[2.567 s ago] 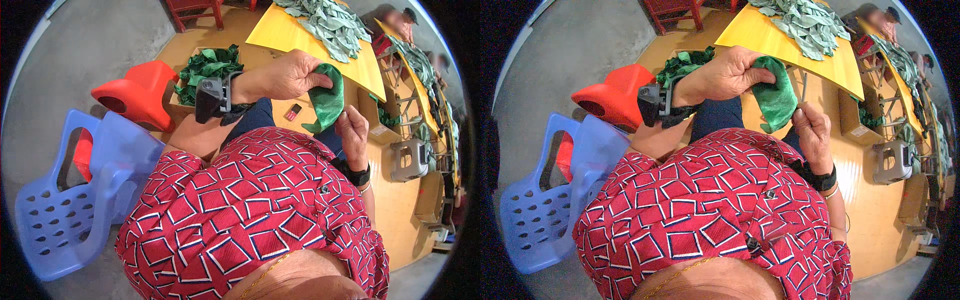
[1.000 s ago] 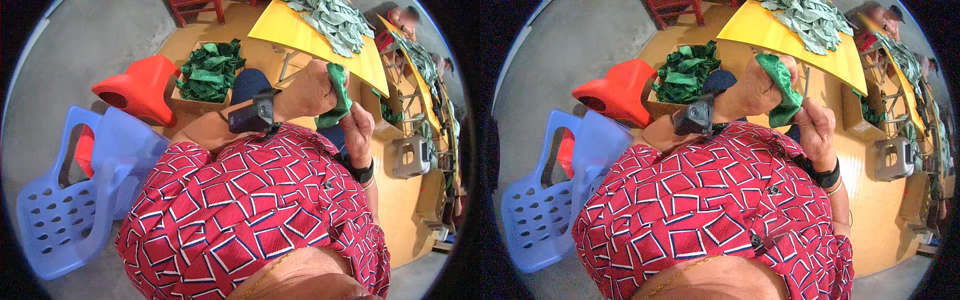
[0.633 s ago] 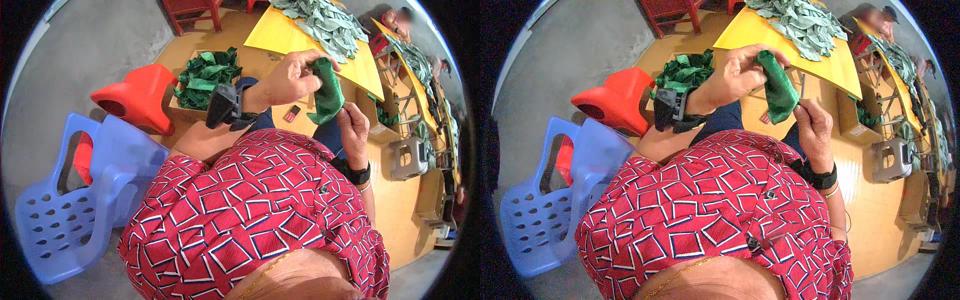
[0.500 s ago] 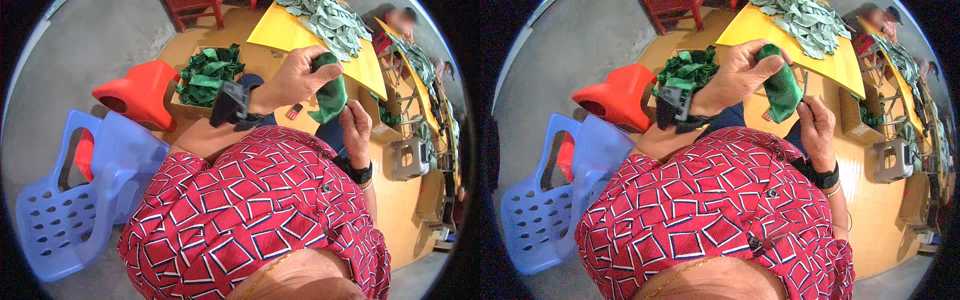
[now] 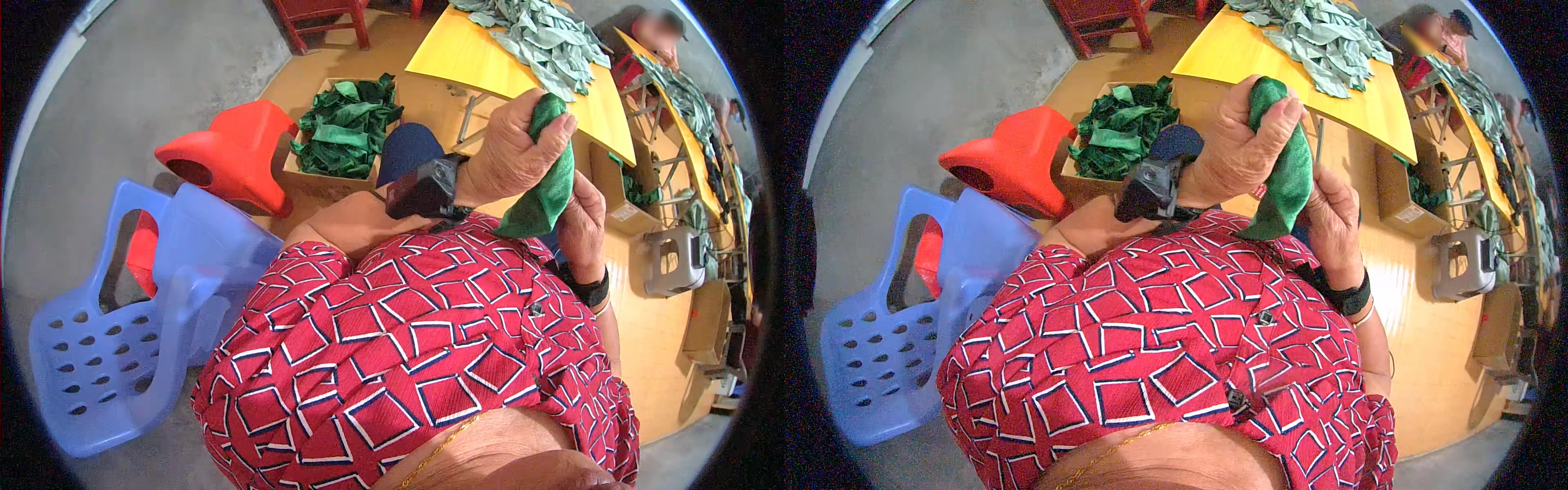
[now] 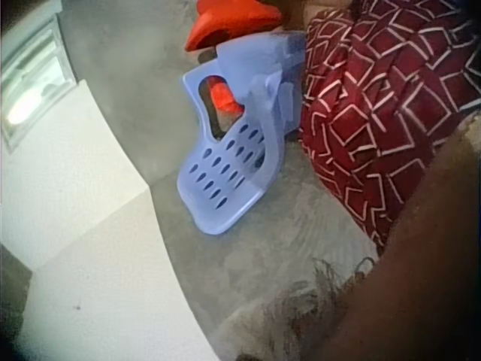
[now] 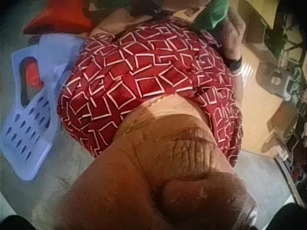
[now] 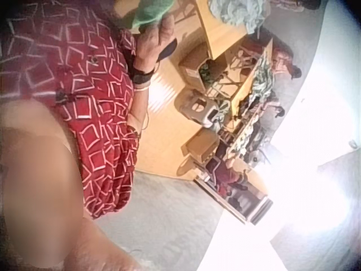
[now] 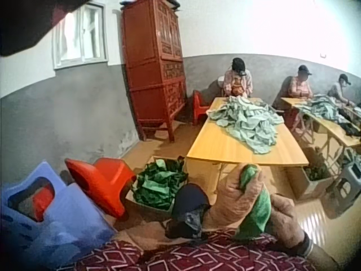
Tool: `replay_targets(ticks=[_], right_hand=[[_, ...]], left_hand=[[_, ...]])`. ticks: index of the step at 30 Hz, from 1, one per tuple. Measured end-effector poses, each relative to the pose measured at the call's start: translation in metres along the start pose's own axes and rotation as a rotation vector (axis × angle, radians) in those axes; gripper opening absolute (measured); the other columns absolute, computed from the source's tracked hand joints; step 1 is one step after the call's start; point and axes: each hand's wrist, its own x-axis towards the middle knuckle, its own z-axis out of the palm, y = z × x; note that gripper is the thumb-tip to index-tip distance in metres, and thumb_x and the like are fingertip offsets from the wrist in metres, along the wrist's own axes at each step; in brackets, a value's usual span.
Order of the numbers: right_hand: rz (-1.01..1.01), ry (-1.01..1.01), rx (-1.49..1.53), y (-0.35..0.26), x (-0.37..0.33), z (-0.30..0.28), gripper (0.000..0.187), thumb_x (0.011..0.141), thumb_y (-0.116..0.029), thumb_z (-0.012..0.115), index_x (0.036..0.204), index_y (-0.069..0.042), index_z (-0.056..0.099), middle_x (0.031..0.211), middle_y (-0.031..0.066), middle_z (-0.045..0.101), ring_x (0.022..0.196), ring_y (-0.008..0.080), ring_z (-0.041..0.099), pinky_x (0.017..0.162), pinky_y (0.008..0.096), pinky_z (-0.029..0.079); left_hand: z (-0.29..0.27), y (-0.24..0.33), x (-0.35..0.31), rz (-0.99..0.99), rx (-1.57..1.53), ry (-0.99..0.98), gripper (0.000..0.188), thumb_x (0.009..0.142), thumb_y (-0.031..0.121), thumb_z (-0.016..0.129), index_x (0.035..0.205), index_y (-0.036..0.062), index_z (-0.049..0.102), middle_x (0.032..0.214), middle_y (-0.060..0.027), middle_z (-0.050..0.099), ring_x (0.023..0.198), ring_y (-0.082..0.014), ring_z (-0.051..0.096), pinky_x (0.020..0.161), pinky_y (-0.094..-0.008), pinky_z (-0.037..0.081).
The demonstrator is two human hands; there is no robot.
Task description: The person is folding and shaping green fabric strips using a thin rod to assist in the process.
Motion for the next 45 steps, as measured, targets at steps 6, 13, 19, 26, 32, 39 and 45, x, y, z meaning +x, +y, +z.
replay_targets(ticks=[6,13,19,26,32,39,45], right_hand=[[-0.330,0.087,-0.358,-0.009,-0.001,0.002,0.015,0.086,-0.011,0.048,0.084,0.003,0.055,0.061,-0.0009,0.049,0.054,0.0056,0.043,0.048,0.0203,0.034],[-0.269,0.132,-0.446,-0.011,-0.001,0.000,0.012,0.085,-0.005,0.047,0.089,0.005,0.054,0.068,0.0051,0.053,0.063,0.0089,0.048,0.057,0.0223,0.040],[-0.227,0.111,-0.362,-0.008,-0.002,0.002,0.016,0.086,-0.007,0.048,0.096,0.003,0.055,0.071,0.0014,0.054,0.065,0.0080,0.047,0.058,0.0218,0.040],[-0.096,0.082,-0.103,-0.001,0.002,0.001,0.017,0.088,-0.011,0.047,0.097,0.000,0.056,0.068,-0.0048,0.050,0.058,0.0019,0.042,0.051,0.0152,0.033],[-0.026,0.064,-0.062,0.001,0.003,0.000,0.016,0.087,-0.011,0.047,0.094,0.001,0.056,0.064,-0.0054,0.049,0.055,0.0013,0.041,0.048,0.0153,0.031],[-0.179,0.038,-0.138,0.002,0.011,0.004,0.021,0.085,-0.002,0.041,0.100,0.003,0.054,0.085,-0.0017,0.055,0.077,0.0043,0.049,0.068,0.0170,0.040],[-0.211,0.160,-0.258,0.005,0.014,-0.003,0.012,0.085,-0.003,0.044,0.088,0.001,0.055,0.068,-0.0017,0.052,0.063,0.0046,0.046,0.055,0.0190,0.039]], left_hand=[[0.003,0.001,-0.005,0.043,-0.035,-0.111,0.021,0.086,0.021,0.050,0.081,0.0015,0.048,0.064,-0.0086,0.051,0.056,-0.0189,0.052,0.050,-0.0297,0.041],[-0.012,0.006,0.003,-0.055,-0.127,-0.169,0.036,0.089,0.038,0.039,0.091,0.0034,0.050,0.074,-0.0001,0.053,0.065,-0.0049,0.049,0.057,-0.0191,0.042],[-0.016,0.008,0.007,-0.040,-0.111,-0.097,0.032,0.089,0.036,0.040,0.089,0.0050,0.049,0.074,0.0008,0.052,0.064,-0.0042,0.049,0.057,-0.0187,0.042],[-0.008,-0.006,0.001,-0.044,-0.154,-0.102,0.031,0.089,0.035,0.040,0.087,0.0052,0.048,0.071,-0.0005,0.051,0.060,-0.0063,0.050,0.054,-0.0209,0.042],[-0.012,-0.011,0.004,-0.087,-0.046,-0.221,0.028,0.088,0.029,0.047,0.078,0.0027,0.048,0.062,-0.0086,0.052,0.053,-0.0174,0.050,0.050,-0.0280,0.040],[-0.004,-0.005,-0.002,0.013,0.052,-0.162,0.027,0.088,0.028,0.046,0.078,0.0029,0.046,0.061,-0.0086,0.049,0.053,-0.0183,0.048,0.051,-0.0303,0.040],[-0.010,-0.004,0.004,-0.082,-0.217,-0.205,0.031,0.089,0.033,0.039,0.091,0.0032,0.048,0.073,-0.0038,0.051,0.067,-0.0112,0.050,0.060,-0.0245,0.042]])
